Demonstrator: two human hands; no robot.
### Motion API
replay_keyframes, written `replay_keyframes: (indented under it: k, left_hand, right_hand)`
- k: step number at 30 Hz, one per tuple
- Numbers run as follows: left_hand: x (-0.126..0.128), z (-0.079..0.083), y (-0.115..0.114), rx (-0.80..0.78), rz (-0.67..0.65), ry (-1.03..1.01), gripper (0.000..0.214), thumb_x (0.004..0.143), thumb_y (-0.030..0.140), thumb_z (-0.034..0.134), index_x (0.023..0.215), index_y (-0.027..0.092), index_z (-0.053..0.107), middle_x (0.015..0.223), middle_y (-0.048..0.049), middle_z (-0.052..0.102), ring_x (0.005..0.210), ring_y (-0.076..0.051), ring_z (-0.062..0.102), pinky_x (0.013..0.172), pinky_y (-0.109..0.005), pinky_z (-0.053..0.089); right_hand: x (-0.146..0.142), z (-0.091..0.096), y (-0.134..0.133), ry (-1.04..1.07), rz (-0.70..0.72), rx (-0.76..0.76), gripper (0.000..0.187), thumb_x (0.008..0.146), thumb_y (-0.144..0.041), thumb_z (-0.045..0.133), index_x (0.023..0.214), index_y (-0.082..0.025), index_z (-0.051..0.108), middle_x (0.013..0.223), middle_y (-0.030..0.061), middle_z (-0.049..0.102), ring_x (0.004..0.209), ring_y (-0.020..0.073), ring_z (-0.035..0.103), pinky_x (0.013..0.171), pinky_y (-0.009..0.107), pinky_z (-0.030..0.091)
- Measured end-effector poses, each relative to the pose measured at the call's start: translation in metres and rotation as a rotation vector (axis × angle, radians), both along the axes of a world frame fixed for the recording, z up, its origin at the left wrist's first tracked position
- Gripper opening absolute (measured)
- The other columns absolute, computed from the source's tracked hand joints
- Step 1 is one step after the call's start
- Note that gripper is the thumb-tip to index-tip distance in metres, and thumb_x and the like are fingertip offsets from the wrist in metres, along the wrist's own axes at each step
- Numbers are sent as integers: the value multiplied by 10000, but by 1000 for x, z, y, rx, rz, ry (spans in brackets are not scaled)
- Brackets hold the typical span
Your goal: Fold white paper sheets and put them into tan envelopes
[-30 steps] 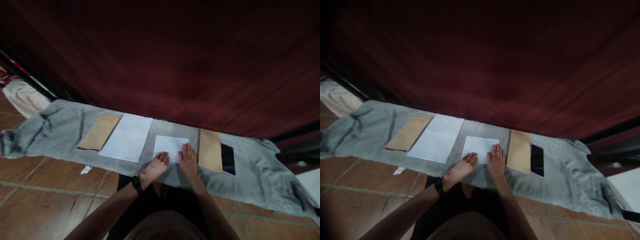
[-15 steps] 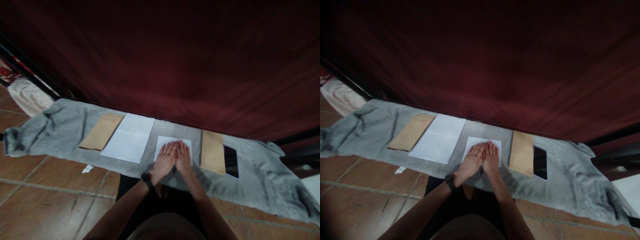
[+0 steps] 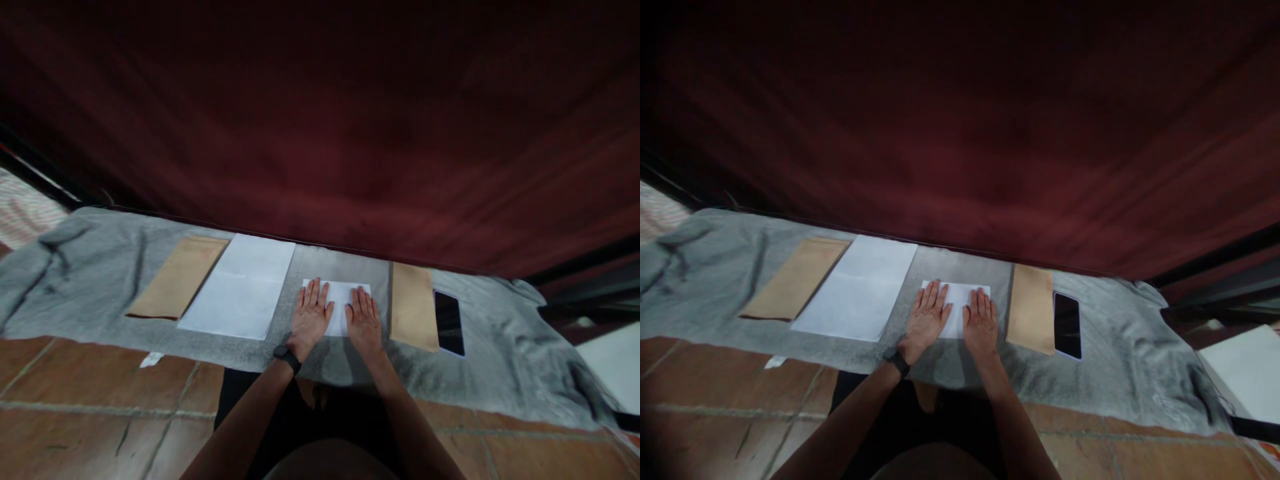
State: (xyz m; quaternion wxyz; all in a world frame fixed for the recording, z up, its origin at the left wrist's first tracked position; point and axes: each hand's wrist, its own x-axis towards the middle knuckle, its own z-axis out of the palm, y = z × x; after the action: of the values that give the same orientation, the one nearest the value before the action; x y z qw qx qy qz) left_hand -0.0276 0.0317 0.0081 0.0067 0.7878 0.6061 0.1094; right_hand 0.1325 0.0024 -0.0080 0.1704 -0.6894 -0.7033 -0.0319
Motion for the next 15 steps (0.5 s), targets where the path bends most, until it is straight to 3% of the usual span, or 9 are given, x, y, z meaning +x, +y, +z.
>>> replay_keyframes:
  k: [4,7,10,15]
  left_hand:
    - [0,-1,1,2,-15,8,561,1031,373,392,1571,222,375,1664,-121,281,1542,-286,259,1259,-504,190]
    - [-1,-2,0,19,-32,-2,538,1030,330,387,1565,282,386,1666,-93,290,1543,-292,253,1247,-526,215]
    - [-1,-3,0,28,-41,-20,541,1028,307,372,1567,258,386,1656,-101,317,1539,-285,267,1247,-536,222]
    - [-1,-2,0,33,-26,-41,547,1034,320,338,1563,189,389,1642,-127,334,1531,-274,292,1251,-518,234]
  right_hand:
    - [-5,8,12,37,-10,-38,515,1070,-283,305,1516,-69,447,1579,182,427,1482,277,375,1218,500,263]
    - [-16,13,22,55,71,-74,509,1075,-301,288,1518,-125,465,1604,129,403,1490,256,362,1220,462,275]
    - [-24,10,26,43,118,-70,488,1073,-303,321,1513,-164,482,1603,97,413,1488,247,364,1227,447,264]
    - [-14,-3,19,16,64,45,496,1069,-329,369,1522,-150,463,1600,144,408,1482,269,371,1214,480,269]
